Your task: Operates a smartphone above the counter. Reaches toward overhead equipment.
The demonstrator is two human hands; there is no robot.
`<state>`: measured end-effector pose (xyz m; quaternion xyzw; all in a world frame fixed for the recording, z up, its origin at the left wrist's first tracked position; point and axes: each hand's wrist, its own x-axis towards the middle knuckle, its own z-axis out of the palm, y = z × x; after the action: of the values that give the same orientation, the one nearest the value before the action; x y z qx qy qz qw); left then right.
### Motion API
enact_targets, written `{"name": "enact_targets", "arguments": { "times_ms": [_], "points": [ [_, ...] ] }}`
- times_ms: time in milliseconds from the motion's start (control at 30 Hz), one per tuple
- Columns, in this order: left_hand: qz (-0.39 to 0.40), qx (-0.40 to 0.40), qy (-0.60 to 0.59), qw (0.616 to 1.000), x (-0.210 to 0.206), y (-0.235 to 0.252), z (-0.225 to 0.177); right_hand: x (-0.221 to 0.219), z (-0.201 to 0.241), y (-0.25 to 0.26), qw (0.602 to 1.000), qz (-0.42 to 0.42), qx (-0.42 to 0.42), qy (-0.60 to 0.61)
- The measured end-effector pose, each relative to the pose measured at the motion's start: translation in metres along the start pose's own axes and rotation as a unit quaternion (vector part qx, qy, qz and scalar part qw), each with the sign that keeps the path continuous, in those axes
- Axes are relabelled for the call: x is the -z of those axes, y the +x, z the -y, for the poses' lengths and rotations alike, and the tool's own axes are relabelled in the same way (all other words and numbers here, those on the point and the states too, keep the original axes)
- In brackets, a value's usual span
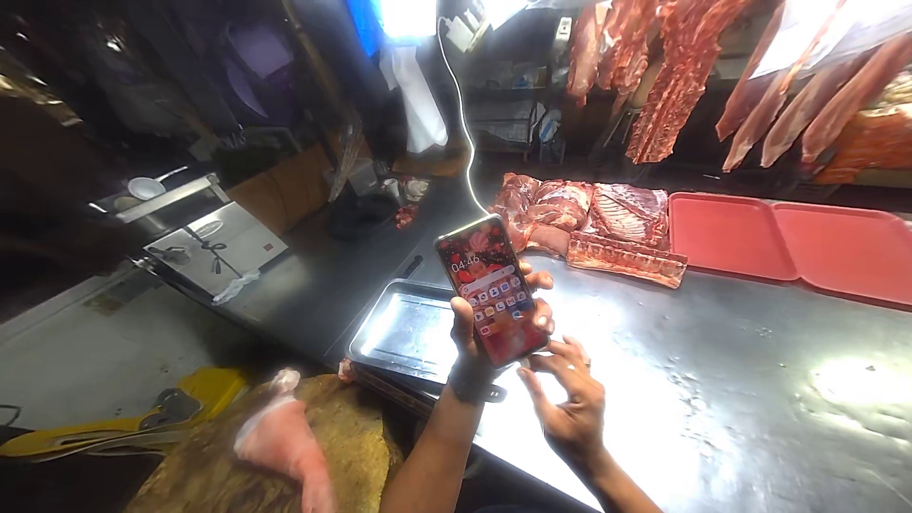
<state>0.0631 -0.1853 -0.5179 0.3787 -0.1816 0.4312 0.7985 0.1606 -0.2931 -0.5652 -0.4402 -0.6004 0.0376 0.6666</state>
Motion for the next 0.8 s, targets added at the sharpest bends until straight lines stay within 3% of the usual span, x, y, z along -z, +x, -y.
{"name": "enact_targets", "arguments": {
  "times_ms": [467, 800],
  "points": [
    [0.01, -0.021, -0.006, 1.0, 0.009, 0.013, 0.014, 0.01, -0.021, 0.004, 0.999, -0.02, -0.032, 0.021],
    [0.056, -0.018, -0.001, 0.998, 0.029, 0.06, -0.024, -0.031, -0.035, 0.074, 0.994, -0.085, 0.069, 0.026]
  ]
}}
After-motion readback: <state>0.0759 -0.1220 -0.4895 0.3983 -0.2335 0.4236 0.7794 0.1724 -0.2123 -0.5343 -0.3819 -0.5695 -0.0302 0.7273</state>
